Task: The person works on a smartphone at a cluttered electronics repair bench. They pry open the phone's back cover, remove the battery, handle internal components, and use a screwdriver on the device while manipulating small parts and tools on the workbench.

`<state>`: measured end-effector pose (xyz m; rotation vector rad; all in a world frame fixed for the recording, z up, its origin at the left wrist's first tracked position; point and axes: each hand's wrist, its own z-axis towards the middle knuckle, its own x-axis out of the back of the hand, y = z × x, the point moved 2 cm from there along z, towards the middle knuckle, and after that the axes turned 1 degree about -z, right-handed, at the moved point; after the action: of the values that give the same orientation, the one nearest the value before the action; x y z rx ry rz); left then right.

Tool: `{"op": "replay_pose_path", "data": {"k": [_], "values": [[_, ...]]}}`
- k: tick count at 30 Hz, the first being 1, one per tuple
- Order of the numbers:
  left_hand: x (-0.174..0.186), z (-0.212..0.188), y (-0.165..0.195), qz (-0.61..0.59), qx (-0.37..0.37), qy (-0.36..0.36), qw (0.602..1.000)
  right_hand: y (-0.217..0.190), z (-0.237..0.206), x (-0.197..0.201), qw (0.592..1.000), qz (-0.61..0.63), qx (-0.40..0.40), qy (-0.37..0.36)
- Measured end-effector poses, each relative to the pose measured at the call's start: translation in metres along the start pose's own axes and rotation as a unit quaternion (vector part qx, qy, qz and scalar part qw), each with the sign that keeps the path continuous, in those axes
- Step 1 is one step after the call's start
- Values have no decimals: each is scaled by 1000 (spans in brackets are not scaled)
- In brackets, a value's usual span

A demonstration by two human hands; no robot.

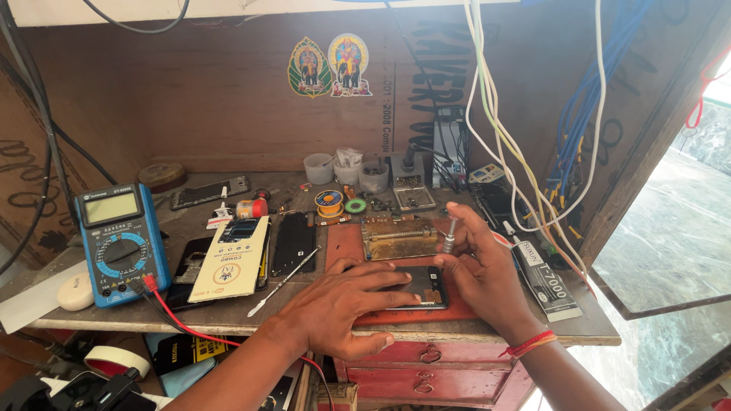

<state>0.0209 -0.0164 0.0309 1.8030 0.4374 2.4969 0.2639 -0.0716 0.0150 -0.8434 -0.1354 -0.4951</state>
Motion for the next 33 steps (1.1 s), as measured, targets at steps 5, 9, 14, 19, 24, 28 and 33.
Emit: {"op": "replay_pose_path", "data": {"k": [5,9,14,19,24,28,33], "values": [[-1,1,0,-1,2,-3,1000,-1,1,0,1000,-2,-11,-1],[0,1,0,2,3,-5,1000,-5,1,0,999,29,-8,-17],[0,1,0,-3,12,-11,1000,-5,2,3,999,-23,27,25],[-1,1,-1,3,3,-2,1000,3,4,12,989,-25,22,141],[-1,0,0,-3,7,-1,1000,15,6,17,976,-1,-59,210],[-1,-1,0,-3,7,2,1000,14,2,18,969,-80,-24,232],[-2,-1,-1,7,-2,7,1000,14,1,19,962,-105,-36,248]]}}
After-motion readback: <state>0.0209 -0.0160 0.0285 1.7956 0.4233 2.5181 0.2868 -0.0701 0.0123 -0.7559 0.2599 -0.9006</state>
